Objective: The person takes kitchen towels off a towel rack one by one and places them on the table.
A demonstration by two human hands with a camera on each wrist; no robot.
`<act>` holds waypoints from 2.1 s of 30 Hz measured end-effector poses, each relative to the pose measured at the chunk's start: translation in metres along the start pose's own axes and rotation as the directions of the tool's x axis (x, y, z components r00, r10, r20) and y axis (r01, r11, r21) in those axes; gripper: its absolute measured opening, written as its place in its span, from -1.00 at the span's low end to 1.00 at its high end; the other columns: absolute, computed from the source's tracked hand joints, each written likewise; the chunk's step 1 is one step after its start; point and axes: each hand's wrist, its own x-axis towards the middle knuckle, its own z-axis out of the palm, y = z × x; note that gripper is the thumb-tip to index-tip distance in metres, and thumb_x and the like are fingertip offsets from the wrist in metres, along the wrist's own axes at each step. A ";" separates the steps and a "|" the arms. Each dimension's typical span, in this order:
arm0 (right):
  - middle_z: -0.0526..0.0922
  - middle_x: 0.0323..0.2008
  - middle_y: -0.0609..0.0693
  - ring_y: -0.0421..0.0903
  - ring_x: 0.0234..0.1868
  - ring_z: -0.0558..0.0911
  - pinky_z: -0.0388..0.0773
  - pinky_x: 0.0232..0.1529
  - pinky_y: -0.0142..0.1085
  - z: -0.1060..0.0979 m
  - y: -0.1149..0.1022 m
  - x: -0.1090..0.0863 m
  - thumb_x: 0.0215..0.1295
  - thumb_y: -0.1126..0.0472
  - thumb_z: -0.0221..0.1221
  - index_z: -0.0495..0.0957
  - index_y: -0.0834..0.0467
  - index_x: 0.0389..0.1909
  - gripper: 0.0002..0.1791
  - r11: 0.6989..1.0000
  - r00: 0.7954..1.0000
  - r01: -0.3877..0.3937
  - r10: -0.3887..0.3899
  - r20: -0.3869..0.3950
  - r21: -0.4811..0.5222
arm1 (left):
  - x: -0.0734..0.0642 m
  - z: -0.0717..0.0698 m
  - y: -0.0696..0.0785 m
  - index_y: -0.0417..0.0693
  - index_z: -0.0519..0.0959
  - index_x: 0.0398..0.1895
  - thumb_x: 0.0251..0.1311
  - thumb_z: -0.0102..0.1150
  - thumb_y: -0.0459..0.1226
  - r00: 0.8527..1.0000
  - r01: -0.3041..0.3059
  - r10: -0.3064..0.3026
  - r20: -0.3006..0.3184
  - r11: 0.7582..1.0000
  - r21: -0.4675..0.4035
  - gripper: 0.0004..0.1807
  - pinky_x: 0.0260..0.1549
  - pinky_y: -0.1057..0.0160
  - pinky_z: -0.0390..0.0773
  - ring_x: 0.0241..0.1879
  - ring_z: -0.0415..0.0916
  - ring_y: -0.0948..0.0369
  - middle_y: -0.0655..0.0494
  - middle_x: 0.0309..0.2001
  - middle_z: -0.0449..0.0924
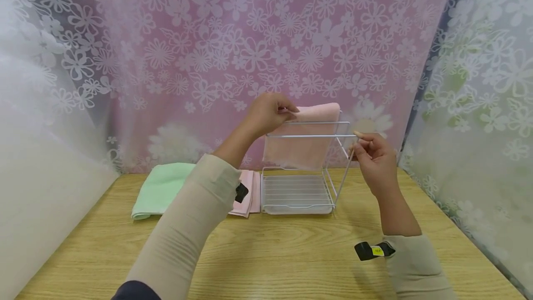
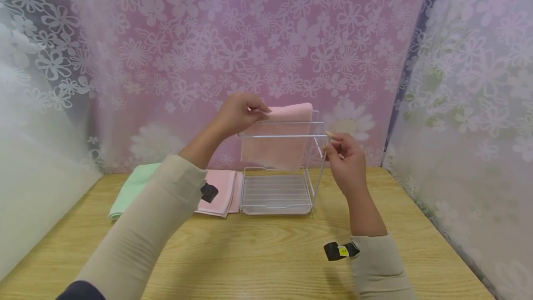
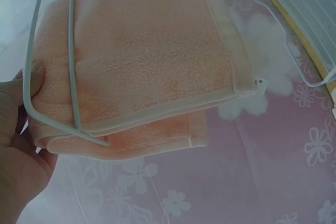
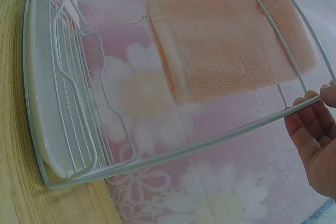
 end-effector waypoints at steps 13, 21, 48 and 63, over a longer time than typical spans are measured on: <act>0.62 -0.40 -0.03 -0.14 -0.38 0.62 0.62 -0.30 -0.42 0.000 0.000 0.000 0.37 0.44 0.11 0.54 0.36 0.06 -0.73 1.000 1.000 -0.018 0.018 -0.013 -0.018 | -0.008 -0.006 0.005 -0.08 0.77 -0.24 0.14 0.39 -0.30 0.998 -0.054 0.053 -0.044 0.998 -0.013 -0.88 -0.30 0.36 0.46 -0.32 0.53 0.26 0.09 -0.21 0.73; 0.63 -0.40 -0.03 -0.11 -0.39 0.63 0.63 -0.29 -0.42 0.000 -0.002 0.000 0.36 0.45 0.12 0.54 0.37 0.06 -0.73 0.999 1.000 -0.012 0.011 -0.014 -0.047 | -0.013 -0.008 0.006 -0.14 0.76 -0.27 0.13 0.39 -0.34 0.995 -0.087 0.083 -0.055 0.994 -0.070 -0.89 -0.34 0.38 0.45 -0.37 0.52 0.24 0.06 -0.25 0.74; 0.63 -0.41 0.00 -0.13 -0.40 0.62 0.63 -0.29 -0.43 0.001 -0.003 -0.003 0.36 0.46 0.11 0.54 0.37 0.04 -0.74 0.998 0.999 -0.034 0.034 -0.013 -0.048 | -0.032 -0.007 0.005 -0.16 0.76 -0.26 0.13 0.38 -0.38 0.990 -0.120 0.106 -0.088 0.977 -0.177 -0.89 -0.54 0.38 0.39 -0.50 0.46 0.27 0.06 -0.30 0.73; 0.62 -0.41 -0.02 -0.15 -0.39 0.63 0.63 -0.29 -0.44 0.001 -0.002 -0.002 0.37 0.45 0.10 0.53 0.37 0.04 -0.74 0.996 1.000 -0.028 0.027 -0.012 -0.081 | -0.037 -0.010 0.007 -0.16 0.77 -0.27 0.11 0.39 -0.39 0.984 -0.166 0.149 -0.100 0.965 -0.201 -0.89 -0.49 0.37 0.50 -0.47 0.53 0.28 0.08 -0.32 0.73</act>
